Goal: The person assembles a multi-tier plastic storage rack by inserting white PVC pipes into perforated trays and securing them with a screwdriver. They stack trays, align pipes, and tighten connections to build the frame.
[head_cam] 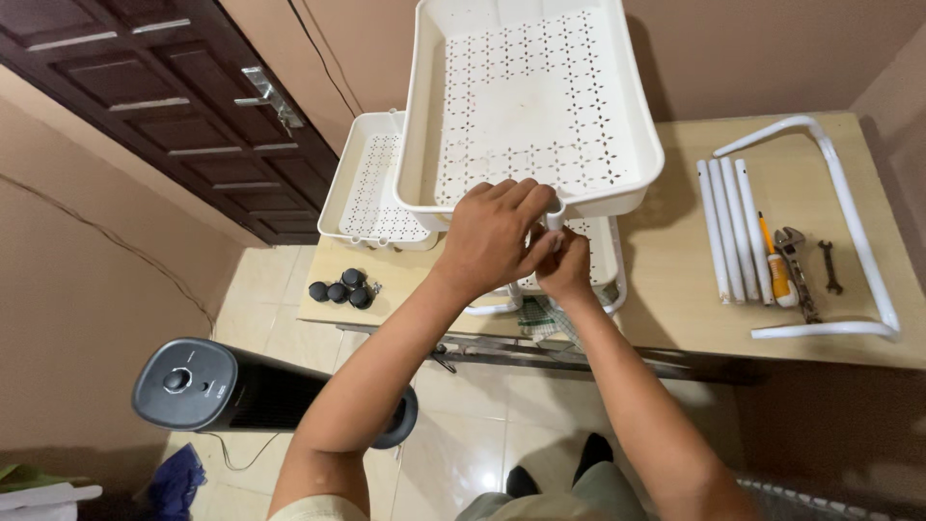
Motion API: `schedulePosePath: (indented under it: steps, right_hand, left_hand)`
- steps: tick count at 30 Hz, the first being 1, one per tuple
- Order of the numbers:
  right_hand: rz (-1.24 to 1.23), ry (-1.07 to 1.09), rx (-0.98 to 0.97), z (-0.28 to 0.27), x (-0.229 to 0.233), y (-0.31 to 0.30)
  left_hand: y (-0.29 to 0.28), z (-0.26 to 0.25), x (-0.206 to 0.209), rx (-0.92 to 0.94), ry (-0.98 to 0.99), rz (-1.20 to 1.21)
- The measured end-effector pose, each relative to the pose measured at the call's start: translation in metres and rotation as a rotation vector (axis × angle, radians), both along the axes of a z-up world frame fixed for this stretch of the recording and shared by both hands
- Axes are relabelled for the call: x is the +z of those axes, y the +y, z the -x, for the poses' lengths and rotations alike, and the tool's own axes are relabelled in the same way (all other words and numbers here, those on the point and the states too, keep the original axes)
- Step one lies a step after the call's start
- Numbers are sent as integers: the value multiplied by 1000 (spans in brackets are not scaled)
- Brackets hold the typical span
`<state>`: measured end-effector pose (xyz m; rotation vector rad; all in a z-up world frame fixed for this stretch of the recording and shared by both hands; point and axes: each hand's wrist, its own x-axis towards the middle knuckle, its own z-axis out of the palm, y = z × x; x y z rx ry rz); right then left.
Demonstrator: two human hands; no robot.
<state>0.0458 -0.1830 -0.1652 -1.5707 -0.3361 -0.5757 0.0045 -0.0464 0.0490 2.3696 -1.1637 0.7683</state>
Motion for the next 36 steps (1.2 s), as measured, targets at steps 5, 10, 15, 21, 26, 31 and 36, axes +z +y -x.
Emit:
schedulePosePath:
  steps: [5,10,15,21,26,31,36]
  right_hand:
    - [39,42,-78,-2,7,3]
    - [39,12,-151,2,18,7]
    - [60,-47,-261,1,11,13]
    - [3,-37,-401,0,8,28]
    - [-64,-47,-436,-5,2,32]
    - [101,-68,-509,-9,0,28]
    - [60,-19,-397,0,14,23]
  left_hand:
    - [7,-10,-2,-23,-75,-52]
    - [4,-10,-6,3,-92,-70]
    - [4,-7,-9,45,-122,-115]
    - [3,-5,-10,60,-144,-134]
    - [0,-4,-12,65,-168,-126]
    - [-1,-5,-14,77,-185,-171]
    - [4,-7,-13,17,-176,-131]
